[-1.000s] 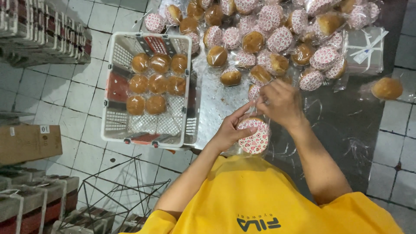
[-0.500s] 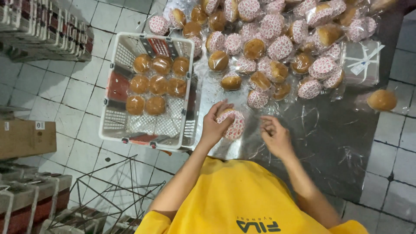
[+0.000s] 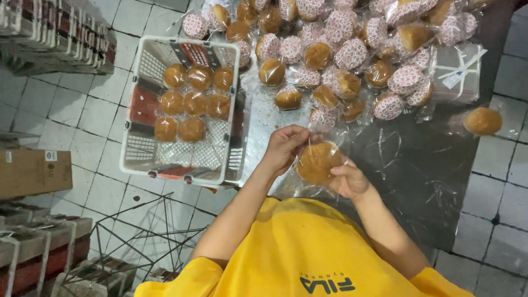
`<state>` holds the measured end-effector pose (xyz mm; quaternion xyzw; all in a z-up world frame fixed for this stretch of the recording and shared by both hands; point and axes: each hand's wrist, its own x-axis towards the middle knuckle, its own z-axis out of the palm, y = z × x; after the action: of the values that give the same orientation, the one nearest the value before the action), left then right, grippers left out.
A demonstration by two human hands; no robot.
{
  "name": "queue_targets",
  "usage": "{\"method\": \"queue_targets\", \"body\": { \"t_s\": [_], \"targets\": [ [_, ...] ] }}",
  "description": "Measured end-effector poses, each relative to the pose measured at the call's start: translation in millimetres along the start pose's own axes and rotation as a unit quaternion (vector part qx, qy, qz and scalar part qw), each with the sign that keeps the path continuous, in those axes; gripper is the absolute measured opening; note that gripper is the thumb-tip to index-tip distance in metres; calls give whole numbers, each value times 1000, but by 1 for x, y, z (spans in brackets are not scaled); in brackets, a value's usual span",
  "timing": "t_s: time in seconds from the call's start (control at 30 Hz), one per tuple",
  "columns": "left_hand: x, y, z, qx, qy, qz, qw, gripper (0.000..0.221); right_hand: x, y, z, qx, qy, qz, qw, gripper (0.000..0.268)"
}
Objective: The person is picking up donuts from a table, placing each one into a plastic bag, and then neatly arranging the bagged donuts into a plastic crate.
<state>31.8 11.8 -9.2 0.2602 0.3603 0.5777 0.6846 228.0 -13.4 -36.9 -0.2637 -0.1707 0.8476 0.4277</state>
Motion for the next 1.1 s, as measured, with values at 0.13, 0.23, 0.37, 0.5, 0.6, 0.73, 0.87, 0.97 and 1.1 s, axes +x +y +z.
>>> {"method": "queue_targets", "body": {
  "t_s": [0.13,0.23,0.37,0.5,0.6,0.73,0.87,0.97,1.1],
  "targets": [
    [-3,-23,5,-107,49,-16,993,15,4,-14,-19,-128,48,-90,987,39],
    [-5,-37,5,-130,53,-33,990,17,6,-27,-6,-147,145,-169,964,11],
    [-1,-33,11,-185,53,-99,976,26,9,-31,-10,-58,210,-166,962,16],
    [-3,-32,12,-120,75,-148,979,22,1,-38,-43,-52,210,-159,963,15],
    [3,-24,24,-92,111,-141,979,21,10,-39,-69,-63,217,-136,965,17],
    [36,-76,-13,65,188,-67,978,8,42,-28,-113,-246,275,-131,920,15],
    [56,-135,-81,266,263,-15,927,4,73,6,-159,-398,297,-94,863,17],
    [31,-191,-139,405,288,-148,855,5,70,62,-214,-390,330,27,859,12],
    [-11,-204,-128,370,300,-252,843,8,41,96,-203,-260,351,113,892,17]
  ]
}}
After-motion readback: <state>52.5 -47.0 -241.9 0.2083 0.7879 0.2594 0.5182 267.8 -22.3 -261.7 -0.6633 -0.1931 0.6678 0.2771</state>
